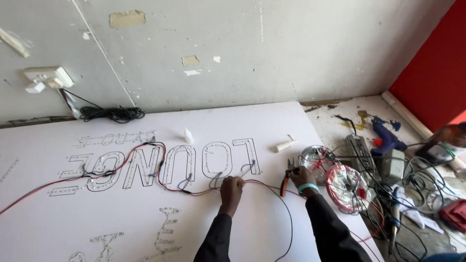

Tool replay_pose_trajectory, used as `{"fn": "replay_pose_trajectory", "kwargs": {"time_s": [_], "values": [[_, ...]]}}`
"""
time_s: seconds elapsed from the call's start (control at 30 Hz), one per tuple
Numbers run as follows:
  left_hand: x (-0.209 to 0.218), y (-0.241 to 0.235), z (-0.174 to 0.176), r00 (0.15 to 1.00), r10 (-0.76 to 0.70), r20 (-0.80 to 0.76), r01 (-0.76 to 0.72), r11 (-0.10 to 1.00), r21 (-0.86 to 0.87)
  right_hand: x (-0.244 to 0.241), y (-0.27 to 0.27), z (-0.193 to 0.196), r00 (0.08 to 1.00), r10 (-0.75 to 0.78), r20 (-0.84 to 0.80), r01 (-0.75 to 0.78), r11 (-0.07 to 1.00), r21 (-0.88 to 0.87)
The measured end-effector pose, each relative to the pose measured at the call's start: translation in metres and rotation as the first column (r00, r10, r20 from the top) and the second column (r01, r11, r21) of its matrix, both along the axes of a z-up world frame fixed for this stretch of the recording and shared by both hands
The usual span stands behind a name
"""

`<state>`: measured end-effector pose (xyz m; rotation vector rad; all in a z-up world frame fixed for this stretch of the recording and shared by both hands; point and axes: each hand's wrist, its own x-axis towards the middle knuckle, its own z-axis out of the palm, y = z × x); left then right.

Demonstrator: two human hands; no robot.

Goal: Connecting and routing electrical wires for LED letters on a sign board using hand tools.

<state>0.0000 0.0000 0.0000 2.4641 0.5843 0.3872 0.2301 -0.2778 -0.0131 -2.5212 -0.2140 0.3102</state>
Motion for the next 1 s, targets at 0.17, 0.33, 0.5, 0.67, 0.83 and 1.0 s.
{"fn": "replay_pose_trajectory", "kwargs": {"time_s": [0.17,0.33,0.5,0.67,0.83,1.0], "values": [[0.018,0.006,-0.009,0.998,0.063,0.0,-0.063,0.997,0.048,-0.029,0.016,0.001,0.98,-0.083,-0.179,0.106,0.987,0.119],[-0.006,-0.009,0.046,0.974,0.096,0.206,-0.094,0.995,-0.02,-0.044,0.014,0.036,0.985,-0.096,-0.144,0.118,0.98,0.158],[0.013,0.009,0.009,0.95,0.155,0.272,-0.137,0.987,-0.083,-0.104,0.029,0.187,0.934,-0.016,0.358,-0.199,0.808,0.554],[0.016,0.01,0.004,0.931,0.187,0.314,-0.164,0.982,-0.098,-0.128,0.082,0.153,0.864,0.379,-0.333,-0.13,0.805,0.579],[0.018,0.01,0.002,0.921,0.339,0.19,-0.251,0.892,-0.375,-0.119,0.126,0.081,0.706,0.376,-0.601,-0.081,0.885,0.458],[-0.005,0.009,0.031,0.945,0.318,0.08,-0.222,0.801,-0.556,-0.116,0.144,0.075,0.769,0.316,-0.556,-0.181,0.941,0.285]]}}
